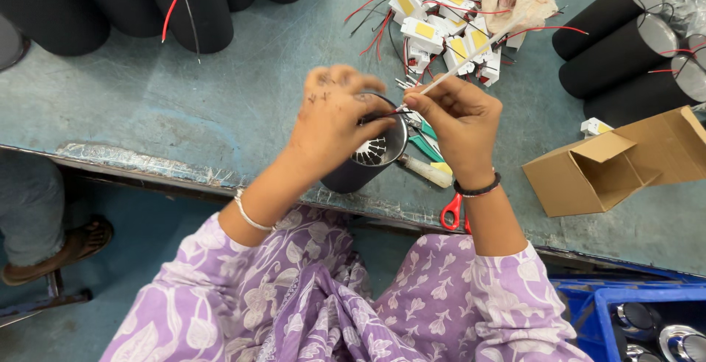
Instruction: The person assembles cylindrical light fixtures by inserting LED modules and power drivers into black cylinders, connecting wires with a screwdriver, and securing components with zip ties. The person places finished units on the table and repeats the process with additional parts.
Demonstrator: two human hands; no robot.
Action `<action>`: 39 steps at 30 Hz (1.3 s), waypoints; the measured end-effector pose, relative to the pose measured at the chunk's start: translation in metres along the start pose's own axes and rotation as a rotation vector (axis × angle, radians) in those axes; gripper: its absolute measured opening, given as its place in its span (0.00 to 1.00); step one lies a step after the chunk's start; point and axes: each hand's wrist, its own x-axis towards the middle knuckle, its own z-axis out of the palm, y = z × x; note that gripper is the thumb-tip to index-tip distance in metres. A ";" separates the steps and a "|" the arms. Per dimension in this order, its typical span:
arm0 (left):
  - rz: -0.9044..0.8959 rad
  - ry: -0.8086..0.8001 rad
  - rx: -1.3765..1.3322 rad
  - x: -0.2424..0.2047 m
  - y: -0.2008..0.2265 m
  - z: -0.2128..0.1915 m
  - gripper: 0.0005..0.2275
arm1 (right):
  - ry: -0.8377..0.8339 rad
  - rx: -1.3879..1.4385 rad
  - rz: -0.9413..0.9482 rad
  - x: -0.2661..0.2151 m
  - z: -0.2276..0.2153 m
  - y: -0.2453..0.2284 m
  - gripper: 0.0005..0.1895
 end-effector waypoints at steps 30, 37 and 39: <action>-0.400 -0.505 0.051 0.021 -0.024 0.003 0.05 | -0.321 -0.457 -0.204 0.000 0.012 -0.001 0.09; -0.447 -0.529 0.092 0.022 -0.022 0.003 0.03 | -0.172 -0.268 -0.057 0.000 0.011 0.003 0.11; -0.439 -0.527 0.098 0.022 -0.022 0.004 0.04 | -0.185 -0.382 -0.202 -0.001 0.011 0.006 0.10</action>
